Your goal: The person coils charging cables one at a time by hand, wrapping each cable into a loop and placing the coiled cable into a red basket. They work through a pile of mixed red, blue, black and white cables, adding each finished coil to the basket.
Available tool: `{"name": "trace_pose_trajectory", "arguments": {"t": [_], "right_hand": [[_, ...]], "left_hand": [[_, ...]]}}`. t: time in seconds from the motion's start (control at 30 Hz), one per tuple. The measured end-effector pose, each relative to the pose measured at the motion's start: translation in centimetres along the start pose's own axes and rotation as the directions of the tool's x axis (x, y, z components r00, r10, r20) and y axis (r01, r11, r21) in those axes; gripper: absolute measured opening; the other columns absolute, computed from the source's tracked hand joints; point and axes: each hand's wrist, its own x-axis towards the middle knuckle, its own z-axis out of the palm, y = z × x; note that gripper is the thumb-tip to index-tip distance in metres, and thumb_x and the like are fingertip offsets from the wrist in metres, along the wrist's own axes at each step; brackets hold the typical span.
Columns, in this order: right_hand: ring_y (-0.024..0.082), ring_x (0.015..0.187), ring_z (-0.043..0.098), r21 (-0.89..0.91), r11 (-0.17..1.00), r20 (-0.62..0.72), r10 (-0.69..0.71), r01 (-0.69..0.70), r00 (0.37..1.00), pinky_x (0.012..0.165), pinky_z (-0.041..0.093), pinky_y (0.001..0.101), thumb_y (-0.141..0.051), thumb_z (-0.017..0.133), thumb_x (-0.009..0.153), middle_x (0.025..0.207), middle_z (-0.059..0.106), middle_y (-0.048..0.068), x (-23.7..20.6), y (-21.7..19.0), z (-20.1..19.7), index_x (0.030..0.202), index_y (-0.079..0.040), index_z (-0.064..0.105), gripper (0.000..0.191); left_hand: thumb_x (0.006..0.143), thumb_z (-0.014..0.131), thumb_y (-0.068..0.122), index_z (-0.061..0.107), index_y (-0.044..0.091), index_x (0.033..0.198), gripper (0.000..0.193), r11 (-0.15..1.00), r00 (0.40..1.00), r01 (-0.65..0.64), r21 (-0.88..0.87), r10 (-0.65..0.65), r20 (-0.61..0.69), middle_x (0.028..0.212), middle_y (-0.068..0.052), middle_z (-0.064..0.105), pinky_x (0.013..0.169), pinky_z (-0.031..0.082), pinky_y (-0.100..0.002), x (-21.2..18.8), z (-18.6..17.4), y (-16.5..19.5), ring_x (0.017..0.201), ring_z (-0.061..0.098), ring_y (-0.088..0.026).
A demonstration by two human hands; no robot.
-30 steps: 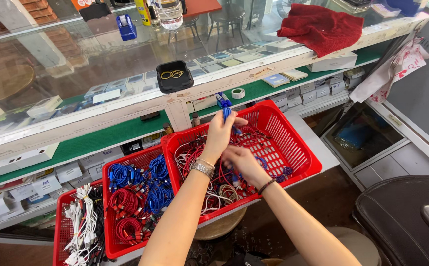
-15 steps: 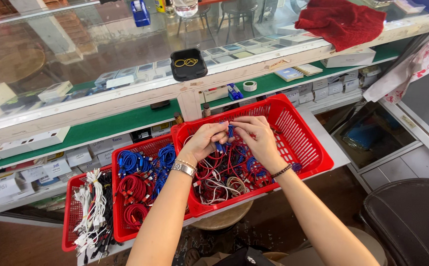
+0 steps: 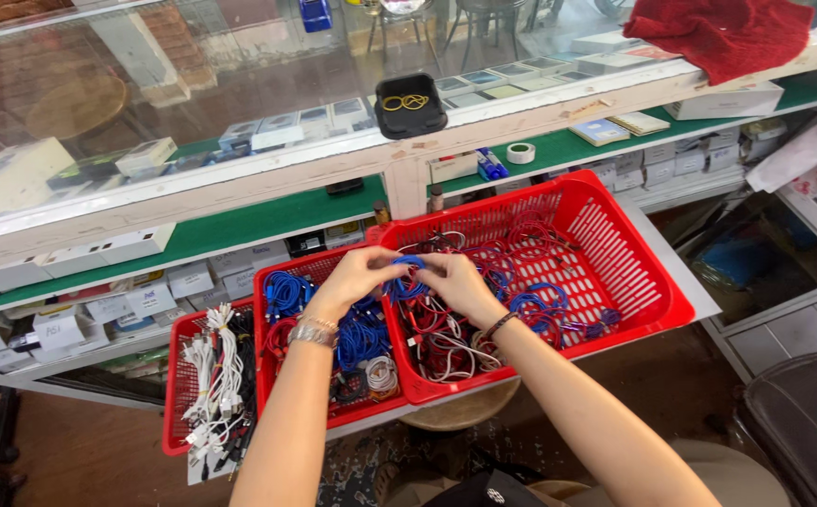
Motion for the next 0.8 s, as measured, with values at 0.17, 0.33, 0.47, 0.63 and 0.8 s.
{"name": "trace_pose_trajectory", "arguments": {"t": [0.17,0.33,0.47,0.63,0.8], "right_hand": [[0.017,0.066,0.072,-0.23,0.972,0.155,-0.014,0.05,0.988,0.064,0.058,0.0322,-0.015,0.069,0.089,0.079,0.075,0.012,2.0,1.6,7.6,0.112,-0.004,0.076,0.026],[0.025,0.071,0.075,-0.31,0.951,0.199,0.061,0.003,0.978,0.068,0.059,0.0365,-0.014,0.069,0.087,0.083,0.076,0.017,2.9,2.6,12.8,0.112,-0.003,0.074,0.028],[0.026,0.077,0.075,-0.339,0.934,0.062,-0.096,0.111,0.993,0.073,0.06,0.0358,-0.014,0.068,0.088,0.09,0.076,0.019,4.9,2.8,10.0,0.117,-0.004,0.073,0.031],[0.029,0.079,0.075,-0.437,0.873,0.292,-0.089,0.216,0.952,0.077,0.058,0.0373,-0.017,0.072,0.084,0.094,0.076,0.018,5.9,2.4,7.8,0.119,-0.005,0.072,0.037],[0.03,0.084,0.073,-0.531,0.788,0.475,-0.026,0.31,0.879,0.08,0.057,0.04,-0.016,0.069,0.085,0.096,0.077,0.016,5.4,1.1,8.7,0.115,-0.009,0.077,0.032]], "left_hand": [[0.085,0.077,0.017,0.073,0.002,0.114,0.033,0.971,0.975,0.219,-0.1,-0.22,-0.005,0.096,-0.008,0.077,0.063,0.061,-0.033,-3.4,-5.3,-5.9,0.08,0.072,-0.016],[0.096,0.066,0.024,0.072,0.003,0.119,0.032,0.925,0.924,0.374,-0.068,-0.378,-0.054,0.101,-0.011,0.074,0.07,0.064,-0.031,-6.4,-7.3,-10.6,0.081,0.069,-0.016],[0.095,0.058,0.024,0.07,0.007,0.121,0.033,0.944,0.945,0.304,0.131,-0.282,-0.164,0.089,-0.013,0.079,0.07,0.062,-0.033,-6.8,-6.3,-12.3,0.077,0.077,-0.021],[0.101,0.06,0.024,0.073,-0.005,0.109,0.034,0.741,0.934,0.319,0.591,-0.353,-0.06,0.087,-0.018,0.075,0.078,0.06,-0.039,-4.2,-3.1,-13.9,0.079,0.076,-0.026],[0.098,0.046,0.029,0.071,0.001,0.122,0.045,0.912,0.91,0.402,-0.086,-0.388,0.147,0.108,-0.019,0.077,0.099,0.054,-0.049,-2.2,-2.4,-13.8,0.1,0.071,-0.029]]}}
